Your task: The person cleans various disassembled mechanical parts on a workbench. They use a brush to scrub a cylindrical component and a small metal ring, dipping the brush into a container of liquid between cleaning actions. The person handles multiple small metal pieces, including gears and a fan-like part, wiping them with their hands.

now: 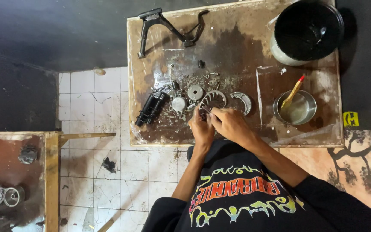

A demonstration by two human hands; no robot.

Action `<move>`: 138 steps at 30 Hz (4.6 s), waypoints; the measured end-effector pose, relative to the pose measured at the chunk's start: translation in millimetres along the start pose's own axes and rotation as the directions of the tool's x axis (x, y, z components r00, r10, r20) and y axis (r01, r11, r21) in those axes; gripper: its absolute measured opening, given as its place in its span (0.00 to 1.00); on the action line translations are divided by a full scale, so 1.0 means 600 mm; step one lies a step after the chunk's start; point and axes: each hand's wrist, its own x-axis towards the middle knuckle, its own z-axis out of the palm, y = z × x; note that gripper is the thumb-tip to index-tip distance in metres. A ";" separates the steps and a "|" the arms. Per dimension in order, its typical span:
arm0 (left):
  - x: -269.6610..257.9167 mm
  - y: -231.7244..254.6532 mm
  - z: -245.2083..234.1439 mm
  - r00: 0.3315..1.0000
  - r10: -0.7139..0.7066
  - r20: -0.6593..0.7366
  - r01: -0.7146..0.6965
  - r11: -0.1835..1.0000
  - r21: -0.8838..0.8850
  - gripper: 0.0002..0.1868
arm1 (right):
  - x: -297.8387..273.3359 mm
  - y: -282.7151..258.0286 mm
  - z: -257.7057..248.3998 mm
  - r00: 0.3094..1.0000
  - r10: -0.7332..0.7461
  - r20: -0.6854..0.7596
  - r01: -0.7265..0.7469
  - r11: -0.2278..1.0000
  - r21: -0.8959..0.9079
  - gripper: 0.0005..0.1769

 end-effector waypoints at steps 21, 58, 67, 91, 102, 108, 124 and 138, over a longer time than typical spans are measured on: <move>-0.002 -0.001 0.006 0.989 0.141 0.045 -0.143 0.988 0.056 0.19 | 0.000 0.023 -0.007 0.988 0.098 0.121 -0.102 0.994 0.029 0.08; -0.006 -0.009 0.009 0.983 0.040 0.181 -0.059 0.993 0.105 0.07 | -0.009 0.026 -0.007 0.998 -0.046 -0.051 0.044 0.998 -0.043 0.08; 0.001 -0.007 0.009 0.987 -0.015 0.158 -0.002 0.994 0.106 0.18 | -0.017 0.027 0.000 0.995 0.093 0.037 -0.092 0.995 -0.044 0.03; 0.008 -0.013 0.007 0.793 -0.070 0.605 0.606 0.004 -0.795 0.37 | 0.010 -0.027 -0.047 0.962 -0.126 -0.241 0.119 0.992 -0.044 0.08; -0.026 -0.144 0.046 0.724 -0.106 0.681 0.686 0.213 -0.696 0.42 | -0.004 0.008 -0.001 0.985 -0.075 -0.155 0.092 0.990 0.106 0.08; -0.008 0.013 0.011 0.830 -0.088 0.551 0.553 0.251 -0.794 0.42 | -0.010 -0.021 -0.026 0.982 -0.129 -0.137 0.145 0.982 0.117 0.10; -0.035 -0.102 0.030 0.811 -0.078 0.580 0.576 0.281 -0.768 0.39 | 0.002 -0.005 -0.022 0.981 0.021 -0.194 0.023 0.975 0.219 0.06; -0.090 -0.386 0.122 0.913 0.060 0.403 0.393 0.132 -0.910 0.30 | 0.009 0.000 0.012 0.974 -0.099 -0.204 0.146 0.962 0.231 0.06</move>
